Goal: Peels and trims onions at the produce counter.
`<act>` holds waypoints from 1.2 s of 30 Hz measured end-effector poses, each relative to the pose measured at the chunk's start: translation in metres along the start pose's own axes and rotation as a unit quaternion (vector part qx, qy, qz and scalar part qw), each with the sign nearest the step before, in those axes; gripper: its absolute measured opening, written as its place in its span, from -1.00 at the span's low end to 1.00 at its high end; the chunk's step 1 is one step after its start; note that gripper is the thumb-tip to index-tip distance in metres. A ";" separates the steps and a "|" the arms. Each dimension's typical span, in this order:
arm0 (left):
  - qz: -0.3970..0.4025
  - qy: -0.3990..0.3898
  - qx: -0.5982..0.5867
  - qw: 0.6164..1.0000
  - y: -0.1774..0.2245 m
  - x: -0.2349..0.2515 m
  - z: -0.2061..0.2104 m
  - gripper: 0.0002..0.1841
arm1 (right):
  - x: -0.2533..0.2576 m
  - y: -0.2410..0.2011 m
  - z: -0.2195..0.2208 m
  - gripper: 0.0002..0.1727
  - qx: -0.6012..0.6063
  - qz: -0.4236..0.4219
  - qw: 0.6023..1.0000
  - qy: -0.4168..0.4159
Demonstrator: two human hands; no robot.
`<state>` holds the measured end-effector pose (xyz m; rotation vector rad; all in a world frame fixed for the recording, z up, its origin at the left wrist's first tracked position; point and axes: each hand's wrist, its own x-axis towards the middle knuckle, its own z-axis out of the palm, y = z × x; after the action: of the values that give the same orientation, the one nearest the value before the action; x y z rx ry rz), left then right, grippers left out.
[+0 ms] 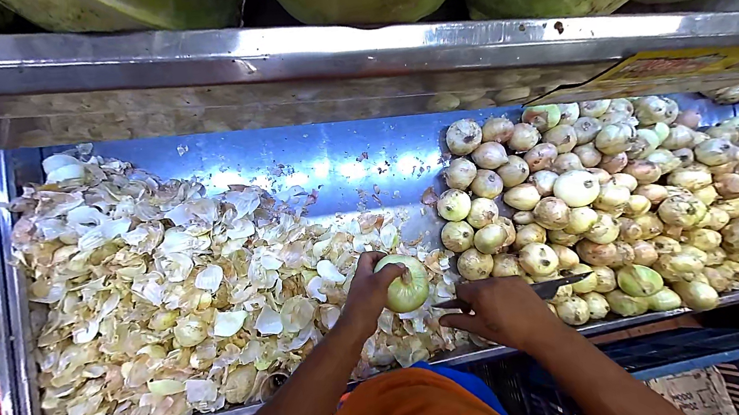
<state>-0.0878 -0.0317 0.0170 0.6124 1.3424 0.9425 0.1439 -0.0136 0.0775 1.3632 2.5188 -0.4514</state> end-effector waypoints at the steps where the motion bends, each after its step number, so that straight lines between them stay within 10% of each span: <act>1: 0.004 -0.012 0.001 1.000 0.002 0.000 0.000 -0.57 | 0.003 0.001 -0.005 -0.22 -0.005 0.005 1.000 -0.004; 16: -0.076 -0.149 0.260 0.951 0.021 -0.001 0.005 -0.55 | 0.028 -0.010 -0.009 0.01 -0.082 -0.137 0.983 -0.093; 25: -0.220 -0.097 0.009 0.971 0.004 0.016 0.013 -0.55 | 0.029 0.011 0.013 -0.08 -0.075 -0.202 0.974 0.063; 30: -0.217 0.008 -0.178 0.960 -0.009 0.051 0.002 -0.48 | 0.010 -0.001 0.026 -0.06 -0.036 -0.229 0.972 -0.023; 36: -0.203 -0.046 -0.095 0.974 0.013 0.037 -0.019 -0.43 | 0.014 0.010 0.005 -0.25 0.015 -0.040 0.995 -0.086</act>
<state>-0.1101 0.0039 0.0049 0.2184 1.2160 0.6879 0.1455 0.0003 0.0663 1.1811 2.4403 -0.5972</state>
